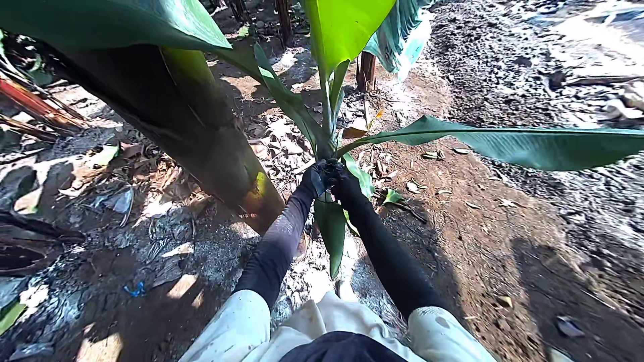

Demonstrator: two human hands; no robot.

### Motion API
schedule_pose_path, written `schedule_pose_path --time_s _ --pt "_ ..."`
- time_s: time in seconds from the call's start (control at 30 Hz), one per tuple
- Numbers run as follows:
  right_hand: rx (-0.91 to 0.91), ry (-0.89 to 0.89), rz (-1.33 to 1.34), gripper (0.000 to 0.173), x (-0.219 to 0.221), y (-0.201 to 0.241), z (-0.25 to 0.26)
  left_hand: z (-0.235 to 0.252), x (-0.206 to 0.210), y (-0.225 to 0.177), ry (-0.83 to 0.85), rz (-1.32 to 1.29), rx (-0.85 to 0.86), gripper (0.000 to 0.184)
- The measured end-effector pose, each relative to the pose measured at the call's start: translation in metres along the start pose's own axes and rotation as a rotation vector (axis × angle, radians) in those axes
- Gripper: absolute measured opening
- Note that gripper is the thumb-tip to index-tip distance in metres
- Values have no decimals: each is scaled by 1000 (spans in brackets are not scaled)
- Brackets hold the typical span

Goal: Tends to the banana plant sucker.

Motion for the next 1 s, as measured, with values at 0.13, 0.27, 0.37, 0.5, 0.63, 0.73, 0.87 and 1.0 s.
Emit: schedule_pose_path --time_s 0.13,0.27,0.37,0.5,0.63,0.73,0.87,1.0 --pt "-54 33 106 35 21 7 17 -4 -2 -4 6 103 79 36" --pt "-11 -21 45 37 28 10 22 -8 -9 -8 46 285 193 37" --pt "17 19 72 29 32 7 26 -11 -13 -10 62 426 204 43" --pt "34 72 111 28 31 -3 35 -16 -31 -25 -180 443 264 58" --pt "26 70 107 24 25 -10 40 -77 -3 -58 -550 1018 524 37" --pt "18 75 75 24 25 -16 42 -89 8 -54 -469 1329 381 36" --pt "0 119 -112 35 16 -15 34 -62 -13 -74 -541 1201 378 38" --pt "12 138 -94 32 8 -10 34 -13 -57 -90 -533 1200 196 44"
Point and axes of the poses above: each hand's wrist, its own z-axis towards the middle knuckle, its own x-axis out of the palm, y = z × x, the point moved 5 cm from there along z, towards the middle knuckle, and after that the axes turned 7 degrees about y, right-handed, at the moved point
